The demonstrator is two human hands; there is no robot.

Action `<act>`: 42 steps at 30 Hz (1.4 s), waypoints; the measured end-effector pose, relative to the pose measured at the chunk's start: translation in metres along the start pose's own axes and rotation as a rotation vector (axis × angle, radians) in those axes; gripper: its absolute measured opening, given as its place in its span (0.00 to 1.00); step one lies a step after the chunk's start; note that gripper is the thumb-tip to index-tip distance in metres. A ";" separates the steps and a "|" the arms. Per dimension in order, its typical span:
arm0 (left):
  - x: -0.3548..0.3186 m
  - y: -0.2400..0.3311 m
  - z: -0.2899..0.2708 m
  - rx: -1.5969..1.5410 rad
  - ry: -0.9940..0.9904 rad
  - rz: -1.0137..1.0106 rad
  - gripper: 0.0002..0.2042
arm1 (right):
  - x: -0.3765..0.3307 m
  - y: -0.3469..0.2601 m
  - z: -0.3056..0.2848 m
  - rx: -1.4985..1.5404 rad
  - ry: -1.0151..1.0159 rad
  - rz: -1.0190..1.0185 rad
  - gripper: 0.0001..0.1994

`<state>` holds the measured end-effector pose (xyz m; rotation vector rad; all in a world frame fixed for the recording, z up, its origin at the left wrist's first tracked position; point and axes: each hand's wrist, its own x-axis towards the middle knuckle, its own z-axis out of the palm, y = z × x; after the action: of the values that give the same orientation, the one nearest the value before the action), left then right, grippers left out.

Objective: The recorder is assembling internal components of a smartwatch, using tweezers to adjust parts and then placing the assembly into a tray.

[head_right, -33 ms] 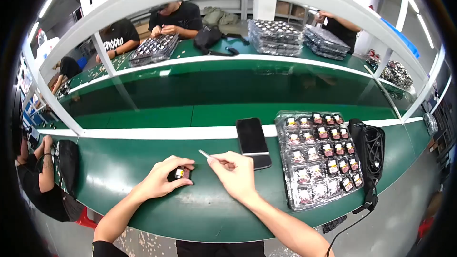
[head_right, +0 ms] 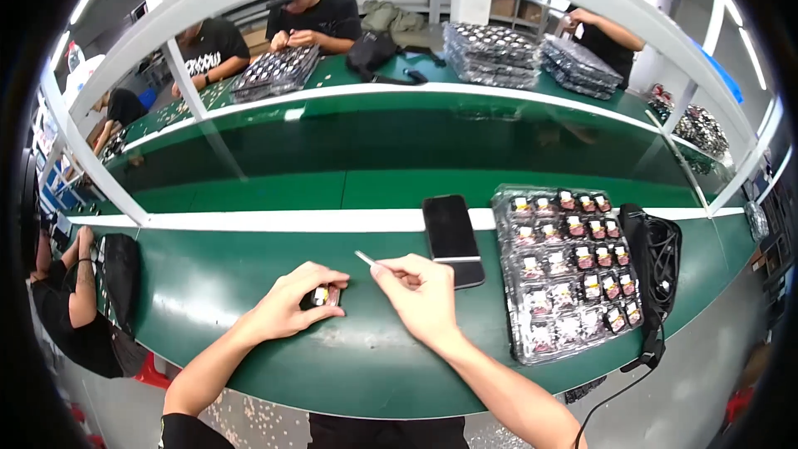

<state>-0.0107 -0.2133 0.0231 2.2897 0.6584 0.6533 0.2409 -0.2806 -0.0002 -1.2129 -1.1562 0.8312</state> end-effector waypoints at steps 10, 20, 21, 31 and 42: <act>-0.009 -0.019 -0.027 0.198 -0.033 0.069 0.33 | -0.004 -0.013 0.006 -0.183 -0.130 0.003 0.06; -0.014 -0.023 -0.042 0.236 -0.087 0.042 0.28 | -0.007 -0.011 0.007 -0.235 -0.161 -0.040 0.07; -0.013 -0.024 -0.041 0.238 -0.099 0.029 0.27 | -0.006 -0.011 0.007 -0.250 -0.162 -0.040 0.07; -0.011 -0.021 -0.023 0.100 -0.089 0.008 0.26 | -0.010 -0.024 0.007 -0.279 -0.244 -0.063 0.05; -0.009 -0.028 -0.019 0.069 -0.060 0.005 0.25 | -0.010 -0.017 0.014 -0.390 -0.289 -0.117 0.04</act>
<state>-0.0366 -0.1916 0.0138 2.3655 0.6566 0.5704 0.2229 -0.2899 0.0132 -1.3519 -1.6664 0.7280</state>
